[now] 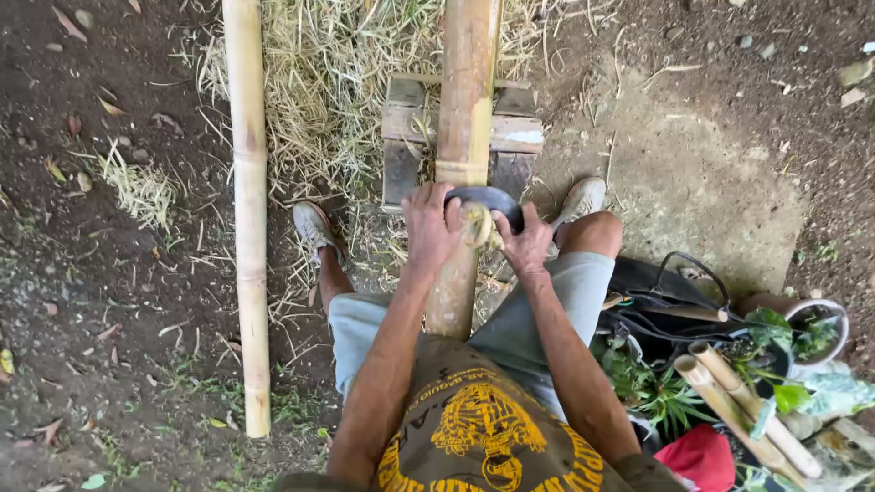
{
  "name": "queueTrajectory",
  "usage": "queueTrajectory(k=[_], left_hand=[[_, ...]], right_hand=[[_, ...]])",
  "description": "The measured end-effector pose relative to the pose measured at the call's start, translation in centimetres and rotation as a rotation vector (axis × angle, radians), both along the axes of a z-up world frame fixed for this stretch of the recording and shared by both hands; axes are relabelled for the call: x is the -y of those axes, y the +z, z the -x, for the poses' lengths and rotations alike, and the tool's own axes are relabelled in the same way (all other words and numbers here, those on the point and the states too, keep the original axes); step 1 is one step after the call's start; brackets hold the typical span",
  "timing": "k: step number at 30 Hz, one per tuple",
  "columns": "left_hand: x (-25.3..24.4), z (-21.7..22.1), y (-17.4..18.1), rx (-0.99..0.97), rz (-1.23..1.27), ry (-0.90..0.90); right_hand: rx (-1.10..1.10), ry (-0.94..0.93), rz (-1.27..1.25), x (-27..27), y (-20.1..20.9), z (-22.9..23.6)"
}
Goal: The person is using a curved blade to shave and shape a piece of green bamboo.
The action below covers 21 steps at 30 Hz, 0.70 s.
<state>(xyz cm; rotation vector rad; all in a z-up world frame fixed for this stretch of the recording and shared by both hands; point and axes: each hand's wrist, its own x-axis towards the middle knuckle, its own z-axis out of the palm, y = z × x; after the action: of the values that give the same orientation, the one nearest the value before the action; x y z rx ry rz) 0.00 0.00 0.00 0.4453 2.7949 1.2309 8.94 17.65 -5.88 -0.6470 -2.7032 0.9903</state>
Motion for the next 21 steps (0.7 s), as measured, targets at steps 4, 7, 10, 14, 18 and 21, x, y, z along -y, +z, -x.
queueTrajectory(k=[4,7,10,14,18,21], left_hand=[[-0.4,0.0,-0.5,-0.029,0.035,0.067],[-1.0,0.9,-0.9,0.017,0.067,0.047],[-1.7,3.2,-0.7,-0.031,0.062,0.016],[-1.3,3.9,0.6,-0.056,0.093,0.011],[0.4,1.1,-0.3,0.003,-0.061,-0.001],[1.3,-2.0,-0.4,-0.021,-0.050,0.037]], right_hand=[[0.061,0.018,0.065,-0.7,-0.2,0.5],[0.134,-0.006,0.107,-0.7,-0.5,1.2],[0.043,-0.015,0.133,-0.8,-1.3,3.2],[-0.084,-0.034,0.067,-0.3,-1.1,3.8],[-0.033,0.028,0.017,-0.2,0.2,1.7],[-0.056,0.084,-0.036,0.3,1.1,-0.6]])
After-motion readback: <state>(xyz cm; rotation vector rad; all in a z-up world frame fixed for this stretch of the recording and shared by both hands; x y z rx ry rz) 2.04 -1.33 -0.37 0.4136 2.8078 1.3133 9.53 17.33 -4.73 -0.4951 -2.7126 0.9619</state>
